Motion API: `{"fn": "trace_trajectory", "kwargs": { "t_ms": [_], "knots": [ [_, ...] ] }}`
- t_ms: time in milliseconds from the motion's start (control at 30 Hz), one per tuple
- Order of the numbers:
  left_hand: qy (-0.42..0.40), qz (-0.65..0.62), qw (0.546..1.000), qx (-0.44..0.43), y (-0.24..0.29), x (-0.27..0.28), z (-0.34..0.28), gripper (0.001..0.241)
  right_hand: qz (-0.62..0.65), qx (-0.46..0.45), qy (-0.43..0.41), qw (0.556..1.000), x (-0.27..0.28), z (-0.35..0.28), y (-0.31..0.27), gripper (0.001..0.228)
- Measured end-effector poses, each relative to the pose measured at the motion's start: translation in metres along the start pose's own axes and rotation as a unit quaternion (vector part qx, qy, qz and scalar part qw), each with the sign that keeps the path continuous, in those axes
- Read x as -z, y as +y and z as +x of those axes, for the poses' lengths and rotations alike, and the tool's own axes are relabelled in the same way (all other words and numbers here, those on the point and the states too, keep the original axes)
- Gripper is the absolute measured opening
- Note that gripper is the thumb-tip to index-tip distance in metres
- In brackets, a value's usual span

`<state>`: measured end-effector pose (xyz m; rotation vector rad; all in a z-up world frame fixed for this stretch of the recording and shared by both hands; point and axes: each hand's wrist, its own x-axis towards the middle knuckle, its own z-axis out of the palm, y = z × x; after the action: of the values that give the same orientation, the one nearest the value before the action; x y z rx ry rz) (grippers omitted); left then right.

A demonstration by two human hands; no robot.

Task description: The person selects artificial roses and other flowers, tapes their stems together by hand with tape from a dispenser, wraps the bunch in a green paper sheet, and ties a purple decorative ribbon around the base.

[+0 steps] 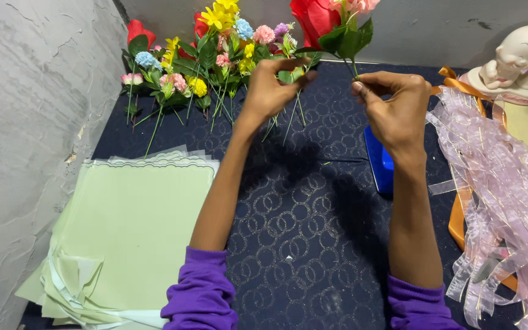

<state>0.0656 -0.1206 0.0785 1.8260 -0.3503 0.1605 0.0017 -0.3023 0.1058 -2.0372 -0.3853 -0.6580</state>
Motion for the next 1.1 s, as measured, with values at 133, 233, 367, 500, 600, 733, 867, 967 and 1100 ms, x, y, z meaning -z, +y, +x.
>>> {"fn": "trace_trajectory", "kwargs": {
  "t_ms": [133,233,367,500,600,733,867,967,1100],
  "knots": [
    [0.193,0.242,0.95,-0.035,-0.099,0.029,0.023,0.027,0.011,-0.026,-0.008,1.0,0.002,0.001,0.002,0.004],
    [0.213,0.309,0.927,0.003,-0.128,0.04,0.012,0.028,0.04,0.033,-0.024,0.998,-0.001,0.002,0.005,0.013],
    [0.226,0.332,0.915,0.029,-0.156,0.038,0.017,0.026,0.044,0.032,-0.018,0.998,-0.003,0.001,0.004,0.013],
    [0.253,0.347,0.902,0.035,-0.194,0.048,0.026,0.023,0.063,0.035,-0.02,0.997,-0.001,0.0,0.0,0.012],
    [0.284,0.284,0.915,0.028,-0.19,0.067,0.024,0.015,0.068,0.037,-0.01,0.997,-0.002,0.0,0.001,0.011],
    [0.307,0.277,0.909,0.04,-0.168,0.091,0.036,0.019,0.075,0.044,-0.002,0.996,-0.002,0.002,0.0,0.012],
    [0.284,-0.02,0.958,-0.023,-0.122,0.077,0.03,0.021,0.138,0.025,0.022,0.99,-0.008,0.004,0.002,0.01],
    [0.187,-0.169,0.967,-0.025,-0.062,0.059,0.016,0.019,0.242,0.004,0.04,0.97,-0.013,0.002,0.008,0.01],
    [0.059,-0.197,0.977,-0.061,-0.012,0.03,0.001,0.021,0.34,-0.048,0.084,0.936,-0.019,0.005,0.021,0.016]
  ]
}}
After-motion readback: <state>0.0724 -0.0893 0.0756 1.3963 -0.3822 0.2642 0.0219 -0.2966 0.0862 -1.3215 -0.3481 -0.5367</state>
